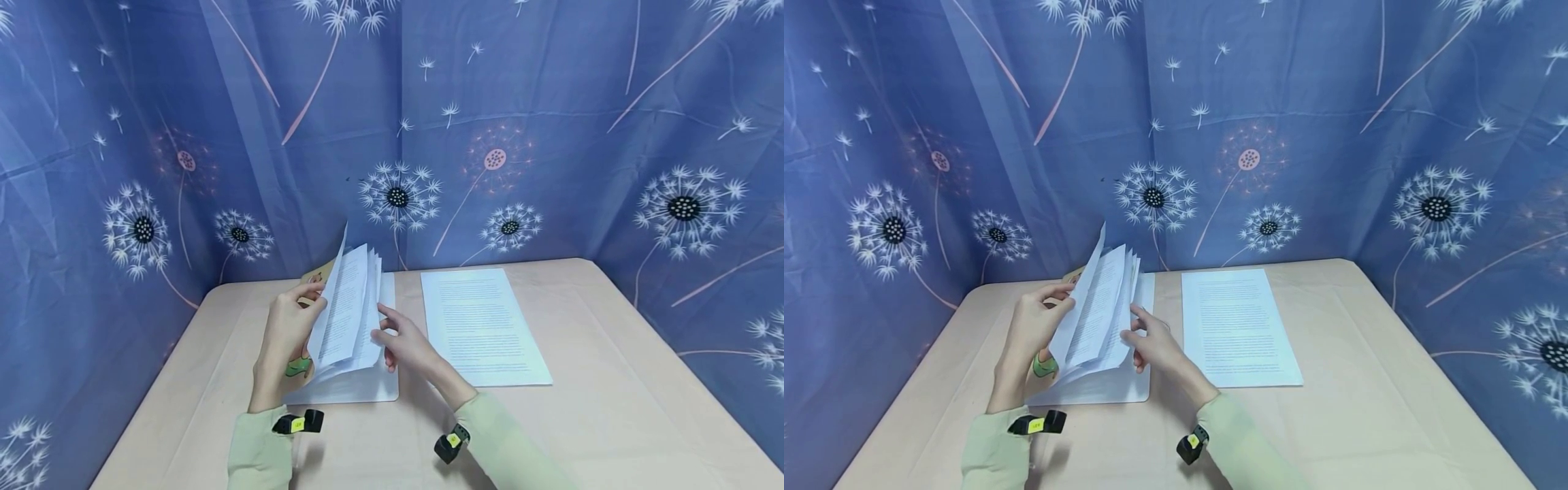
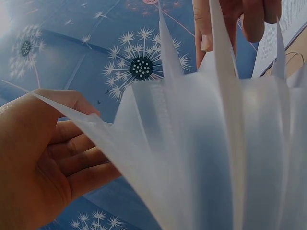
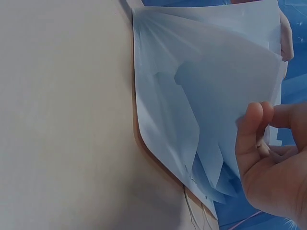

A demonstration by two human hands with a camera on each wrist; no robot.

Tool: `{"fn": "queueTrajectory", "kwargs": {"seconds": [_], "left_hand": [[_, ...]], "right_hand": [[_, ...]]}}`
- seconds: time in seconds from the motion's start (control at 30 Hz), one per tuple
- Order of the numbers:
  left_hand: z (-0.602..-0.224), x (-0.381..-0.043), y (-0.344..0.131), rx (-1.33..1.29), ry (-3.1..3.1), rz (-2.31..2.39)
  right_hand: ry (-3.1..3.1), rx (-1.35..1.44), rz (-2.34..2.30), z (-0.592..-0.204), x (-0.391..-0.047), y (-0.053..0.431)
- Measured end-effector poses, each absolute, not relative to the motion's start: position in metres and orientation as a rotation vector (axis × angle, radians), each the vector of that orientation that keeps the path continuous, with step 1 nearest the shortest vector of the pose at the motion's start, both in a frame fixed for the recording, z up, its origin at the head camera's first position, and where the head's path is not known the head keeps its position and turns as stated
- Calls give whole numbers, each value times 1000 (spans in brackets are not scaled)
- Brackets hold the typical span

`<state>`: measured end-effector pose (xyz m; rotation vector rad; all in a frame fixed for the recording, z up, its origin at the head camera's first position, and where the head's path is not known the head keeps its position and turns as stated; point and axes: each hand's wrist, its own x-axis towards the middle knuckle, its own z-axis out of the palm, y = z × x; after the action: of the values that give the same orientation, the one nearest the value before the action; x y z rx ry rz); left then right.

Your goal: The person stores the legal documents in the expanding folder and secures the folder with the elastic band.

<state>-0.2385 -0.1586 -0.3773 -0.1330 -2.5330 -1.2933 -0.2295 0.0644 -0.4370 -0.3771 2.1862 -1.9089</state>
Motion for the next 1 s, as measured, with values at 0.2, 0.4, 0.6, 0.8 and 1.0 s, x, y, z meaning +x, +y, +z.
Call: {"fn": "queueTrajectory", "kwargs": {"seconds": [0.2, 0.4, 0.6, 0.8, 1.0], "left_hand": [[-377, -238, -159, -134, -2535, -1315], [-376, -237, -159, -144, -2535, -1309], [-376, -239, -158, -139, -2536, -1302], [-376, -238, -158, -136, -2539, -1288], [-376, -238, -160, -144, -2533, -1281]], "right_hand": [[2274, -411, -1827, -439, -230, 60], [2337, -450, -1780, -442, -231, 55], [2300, -458, -1786, -441, -231, 49], [2266, -437, -1779, -443, -232, 44], [2267, -395, -1797, -441, -229, 45]]}}
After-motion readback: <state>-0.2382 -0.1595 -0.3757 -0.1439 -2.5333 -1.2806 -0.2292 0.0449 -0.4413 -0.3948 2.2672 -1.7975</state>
